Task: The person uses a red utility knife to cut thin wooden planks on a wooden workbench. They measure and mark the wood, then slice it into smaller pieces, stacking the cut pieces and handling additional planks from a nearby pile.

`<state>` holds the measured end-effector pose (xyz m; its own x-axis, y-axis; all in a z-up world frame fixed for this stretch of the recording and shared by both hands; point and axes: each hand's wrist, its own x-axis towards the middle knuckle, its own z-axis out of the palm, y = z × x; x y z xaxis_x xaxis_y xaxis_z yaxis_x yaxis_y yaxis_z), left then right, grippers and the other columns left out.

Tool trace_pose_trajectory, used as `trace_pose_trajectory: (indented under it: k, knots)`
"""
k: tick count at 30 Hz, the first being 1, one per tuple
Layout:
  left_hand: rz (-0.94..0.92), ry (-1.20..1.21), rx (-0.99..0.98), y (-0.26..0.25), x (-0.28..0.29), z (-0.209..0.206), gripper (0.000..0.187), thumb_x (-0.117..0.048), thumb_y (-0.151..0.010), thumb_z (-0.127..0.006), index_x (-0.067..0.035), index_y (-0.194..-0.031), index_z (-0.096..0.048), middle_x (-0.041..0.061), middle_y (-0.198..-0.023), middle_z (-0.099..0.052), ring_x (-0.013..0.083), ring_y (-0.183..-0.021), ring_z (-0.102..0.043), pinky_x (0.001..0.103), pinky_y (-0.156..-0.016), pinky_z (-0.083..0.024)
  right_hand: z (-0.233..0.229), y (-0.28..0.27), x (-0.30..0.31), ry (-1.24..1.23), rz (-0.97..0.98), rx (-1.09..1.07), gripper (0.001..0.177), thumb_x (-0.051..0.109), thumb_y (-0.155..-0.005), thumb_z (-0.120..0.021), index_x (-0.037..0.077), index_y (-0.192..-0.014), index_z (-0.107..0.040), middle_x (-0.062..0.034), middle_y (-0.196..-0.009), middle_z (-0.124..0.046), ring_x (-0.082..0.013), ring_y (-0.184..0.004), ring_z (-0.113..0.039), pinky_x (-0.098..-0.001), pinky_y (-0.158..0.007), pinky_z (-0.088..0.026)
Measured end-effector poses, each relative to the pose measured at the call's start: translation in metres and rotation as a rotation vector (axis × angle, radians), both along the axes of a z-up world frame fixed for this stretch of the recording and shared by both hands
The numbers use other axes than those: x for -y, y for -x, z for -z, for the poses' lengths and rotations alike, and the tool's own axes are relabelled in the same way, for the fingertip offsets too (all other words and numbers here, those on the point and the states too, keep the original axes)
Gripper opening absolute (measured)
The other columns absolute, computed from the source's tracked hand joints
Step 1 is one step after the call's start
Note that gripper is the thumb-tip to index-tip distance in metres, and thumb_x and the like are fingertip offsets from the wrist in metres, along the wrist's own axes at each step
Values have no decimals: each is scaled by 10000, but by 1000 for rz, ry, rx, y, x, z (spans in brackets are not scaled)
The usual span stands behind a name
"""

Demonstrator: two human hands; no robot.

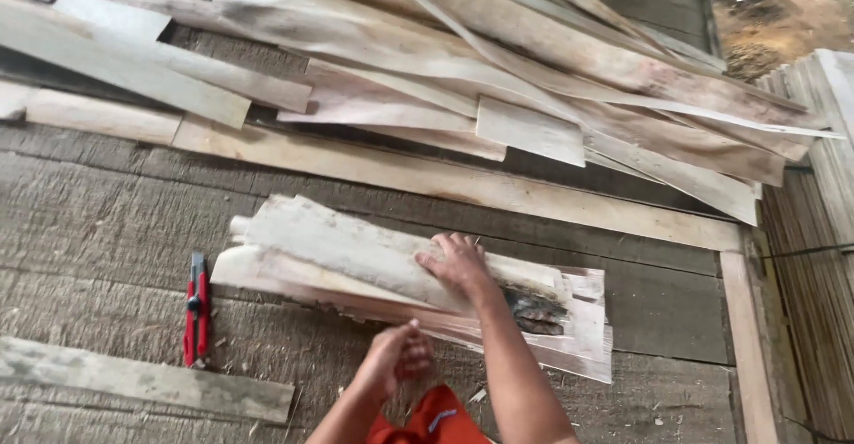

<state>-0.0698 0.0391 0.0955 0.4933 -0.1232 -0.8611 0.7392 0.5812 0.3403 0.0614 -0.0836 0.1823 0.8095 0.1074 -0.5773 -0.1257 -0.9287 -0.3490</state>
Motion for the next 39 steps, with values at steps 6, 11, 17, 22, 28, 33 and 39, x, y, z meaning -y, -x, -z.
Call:
trace_pose_trajectory:
  k: [6,11,17,22,28,33,39]
  knots:
    - [221,70,262,-32,28,-17,150,-218,-949,-679,-89,-902,-617,101,-876,-699,199,-823,-660,323,-753,-507,97,-25,45,-228,104,224,527,481,-917,-584,214,-1371,-576,-49,-1409,-520,-272,-1343,-427,-414,-1122,-306]
    - [263,-11,330,-103,58,-61,354,-182,-949,-640,-97,-1293,-645,76,-1199,-731,191,-1089,-684,313,-937,-548,47,-60,62,-588,566,190,282,268,-944,-637,166,-1198,-707,-35,-1204,-748,-169,-1083,-699,-270,-917,-571]
    - [176,26,311,-222,118,-46,523,-333,-947,-547,-175,-1447,-543,-14,-1473,-586,181,-1319,-539,337,-1042,-442,102,-149,118,-1254,1164,290,311,196,-948,-657,104,-1244,-629,-15,-945,-590,-155,-911,-601,-381,-930,-484]
    - [-4,159,417,-284,153,-21,550,-311,-1014,-561,-93,-1492,-400,35,-1329,-501,228,-1198,-544,379,-974,-484,120,-189,139,-1388,1223,381,518,219,-975,-637,108,-1447,-456,-28,-1274,-376,-202,-1142,-443,-374,-989,-419]
    - [-82,167,356,-300,168,-9,537,-260,-977,-614,-97,-1449,-416,61,-1315,-455,247,-1140,-546,393,-914,-541,95,-189,141,-1466,1397,438,436,228,-1002,-581,44,-1397,-569,-64,-1353,-465,-235,-1206,-482,-380,-1015,-423]
    - [-184,141,392,-284,160,-21,574,-311,-922,-723,-87,-1379,-457,66,-1272,-459,254,-1172,-539,402,-950,-512,74,-146,126,-1510,1452,490,418,256,-999,-592,45,-1360,-605,-70,-1273,-526,-243,-1165,-516,-410,-1001,-424]
    - [-321,19,380,-211,108,-9,379,-271,-1015,-619,-65,-1323,-543,147,-1215,-620,309,-1104,-636,504,-985,-525,44,-27,65,-1277,1223,360,482,227,-968,-621,82,-1427,-597,-111,-1190,-644,-230,-1086,-599,-373,-950,-481]
